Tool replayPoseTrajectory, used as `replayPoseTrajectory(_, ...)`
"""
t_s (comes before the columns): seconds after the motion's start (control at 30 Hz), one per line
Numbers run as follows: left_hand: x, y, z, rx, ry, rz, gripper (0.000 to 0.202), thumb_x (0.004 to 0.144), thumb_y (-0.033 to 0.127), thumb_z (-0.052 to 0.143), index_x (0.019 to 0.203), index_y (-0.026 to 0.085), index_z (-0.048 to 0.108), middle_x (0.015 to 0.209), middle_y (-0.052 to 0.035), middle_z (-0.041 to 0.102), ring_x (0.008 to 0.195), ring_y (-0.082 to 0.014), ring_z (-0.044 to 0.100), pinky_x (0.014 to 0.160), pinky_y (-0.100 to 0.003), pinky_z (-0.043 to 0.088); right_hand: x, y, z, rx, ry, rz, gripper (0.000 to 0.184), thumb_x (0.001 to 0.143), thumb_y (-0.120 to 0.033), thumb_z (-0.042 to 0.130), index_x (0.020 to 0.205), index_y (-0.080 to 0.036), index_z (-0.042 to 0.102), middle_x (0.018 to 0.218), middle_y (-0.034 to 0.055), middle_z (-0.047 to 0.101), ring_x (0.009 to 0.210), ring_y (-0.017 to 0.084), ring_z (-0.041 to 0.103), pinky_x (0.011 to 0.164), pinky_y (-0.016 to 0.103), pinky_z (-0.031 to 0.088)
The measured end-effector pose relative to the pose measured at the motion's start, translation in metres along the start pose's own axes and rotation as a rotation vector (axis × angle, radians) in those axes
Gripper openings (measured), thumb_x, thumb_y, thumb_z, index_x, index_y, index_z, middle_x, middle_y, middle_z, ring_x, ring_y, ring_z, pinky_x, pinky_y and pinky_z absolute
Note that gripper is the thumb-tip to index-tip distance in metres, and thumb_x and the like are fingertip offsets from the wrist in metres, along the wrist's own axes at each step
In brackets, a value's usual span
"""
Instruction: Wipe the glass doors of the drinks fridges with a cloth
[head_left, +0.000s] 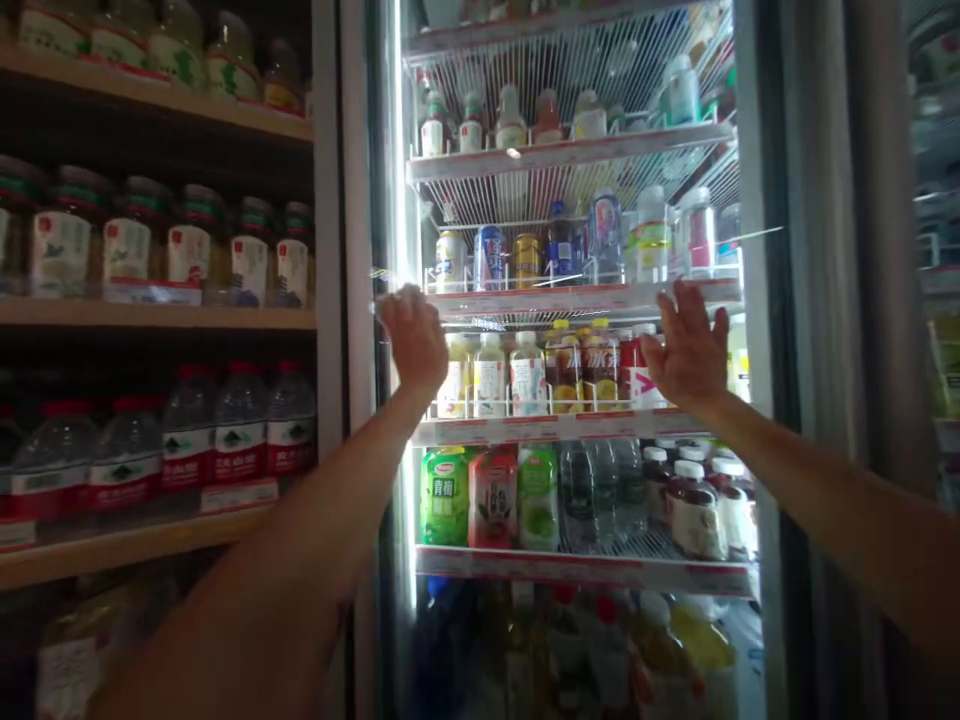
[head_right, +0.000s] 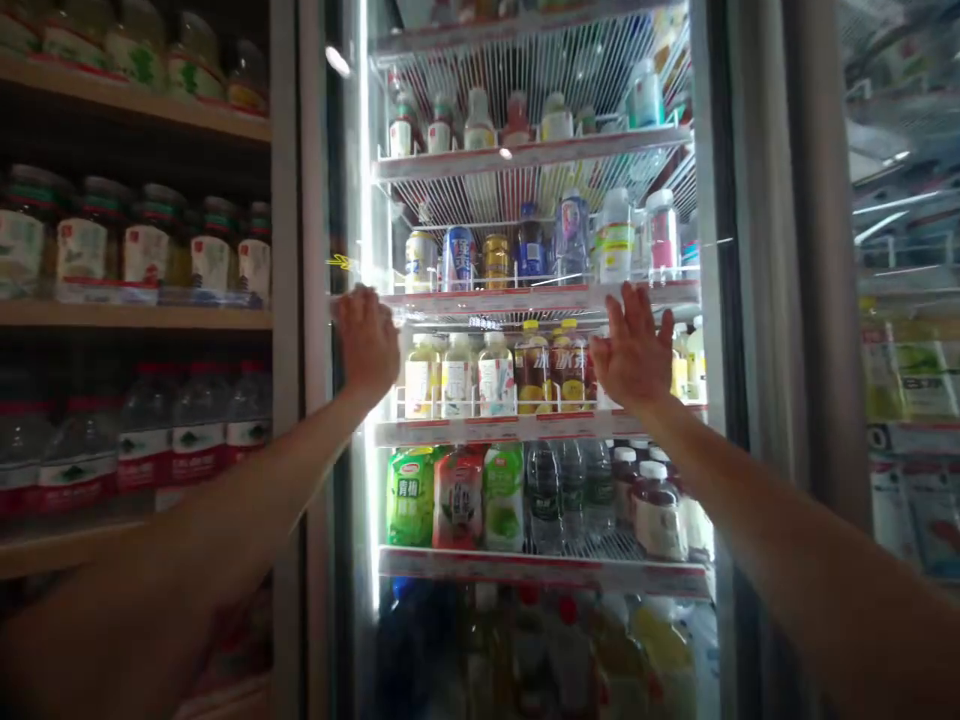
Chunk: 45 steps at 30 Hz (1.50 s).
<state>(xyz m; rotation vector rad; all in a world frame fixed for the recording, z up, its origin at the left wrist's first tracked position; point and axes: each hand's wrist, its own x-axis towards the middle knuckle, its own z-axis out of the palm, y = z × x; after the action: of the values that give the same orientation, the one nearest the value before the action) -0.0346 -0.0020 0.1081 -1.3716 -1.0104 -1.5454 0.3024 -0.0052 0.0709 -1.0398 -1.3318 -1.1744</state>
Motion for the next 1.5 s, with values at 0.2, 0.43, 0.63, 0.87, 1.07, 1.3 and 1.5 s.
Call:
replayPoseTrajectory(0.2, -0.051, 0.106, 0.039, -0.188, -0.238, 0.558, 0.046, 0.087, 0.016, 0.027, 0.131, 0.014, 0.04, 0.143, -0.0074, 0.038, 0.139, -0.0187, 0.022, 0.115, -0.042, 0.02, -0.003, 0.005, 0.003, 0.003, 0.024, -0.006, 0.055, 0.089, -0.035, 0.03, 0.139, -0.013, 0.035, 0.147, 0.0145, 0.031, 0.138, 0.027, 0.024, 0.109, 0.051, 0.018)
replayPoseTrajectory(0.43, -0.019, 0.014, 0.005, -0.094, -0.055, 0.126, 0.048, 0.083, 0.015, 0.036, 0.131, 0.006, 0.04, 0.147, -0.0189, 0.025, 0.14, -0.0308, 0.011, 0.114, -0.051, 0.017, -0.002, 0.0, 0.003, 0.039, 0.033, -0.007, 0.055, 0.088, -0.034, 0.031, 0.138, -0.012, 0.037, 0.147, 0.0155, 0.032, 0.137, 0.03, 0.026, 0.108, 0.053, 0.02)
replayPoseTrajectory(0.63, -0.052, 0.079, 0.029, -0.185, -0.176, 0.437, 0.041, 0.09, 0.027, 0.035, 0.129, 0.018, 0.046, 0.143, -0.0082, 0.037, 0.14, -0.0234, 0.017, 0.113, -0.044, 0.027, -0.008, -0.019, 0.002, 0.046, 0.036, 0.073, 0.057, 0.089, -0.04, 0.028, 0.14, -0.014, 0.033, 0.148, 0.0151, 0.028, 0.138, 0.032, 0.022, 0.106, 0.058, 0.022)
replayPoseTrajectory(0.87, -0.026, -0.005, -0.006, -0.06, 0.004, 0.039, 0.043, 0.092, 0.022, 0.027, 0.132, 0.017, 0.041, 0.144, -0.0119, 0.035, 0.138, -0.0233, 0.023, 0.114, -0.048, 0.023, -0.009, -0.02, 0.005, 0.048, 0.057, 0.096, 0.057, 0.088, -0.038, 0.032, 0.137, -0.009, 0.038, 0.145, 0.0177, 0.034, 0.137, 0.031, 0.024, 0.107, 0.057, 0.022)
replayPoseTrajectory(1.07, -0.088, 0.043, 0.003, -0.104, -0.154, 0.416, 0.038, 0.09, 0.018, 0.034, 0.124, 0.024, 0.051, 0.14, -0.0032, 0.043, 0.139, -0.0205, 0.022, 0.11, -0.04, 0.033, -0.011, -0.019, 0.007, 0.066, 0.075, 0.08, 0.058, 0.088, -0.039, 0.031, 0.138, -0.01, 0.039, 0.145, 0.0172, 0.034, 0.137, 0.032, 0.026, 0.106, 0.058, 0.024)
replayPoseTrajectory(1.3, -0.087, -0.015, -0.02, -0.07, -0.095, 0.239, 0.038, 0.092, 0.02, 0.033, 0.127, 0.021, 0.047, 0.142, -0.0077, 0.04, 0.139, -0.0208, 0.022, 0.112, -0.042, 0.029, -0.01, -0.02, 0.007, 0.042, 0.095, 0.103, 0.057, 0.088, -0.04, 0.029, 0.138, -0.014, 0.04, 0.144, 0.0156, 0.036, 0.136, 0.03, 0.029, 0.108, 0.053, 0.024)
replayPoseTrajectory(1.5, -0.124, 0.015, -0.011, -0.099, -0.108, 0.415, 0.038, 0.09, 0.016, 0.036, 0.125, 0.017, 0.05, 0.142, -0.0113, 0.04, 0.141, -0.0235, 0.011, 0.11, -0.042, 0.03, -0.016, -0.022, 0.01, 0.058, 0.111, 0.1, 0.057, 0.088, -0.039, 0.029, 0.137, -0.013, 0.041, 0.143, 0.0175, 0.038, 0.135, 0.032, 0.029, 0.108, 0.054, 0.022)
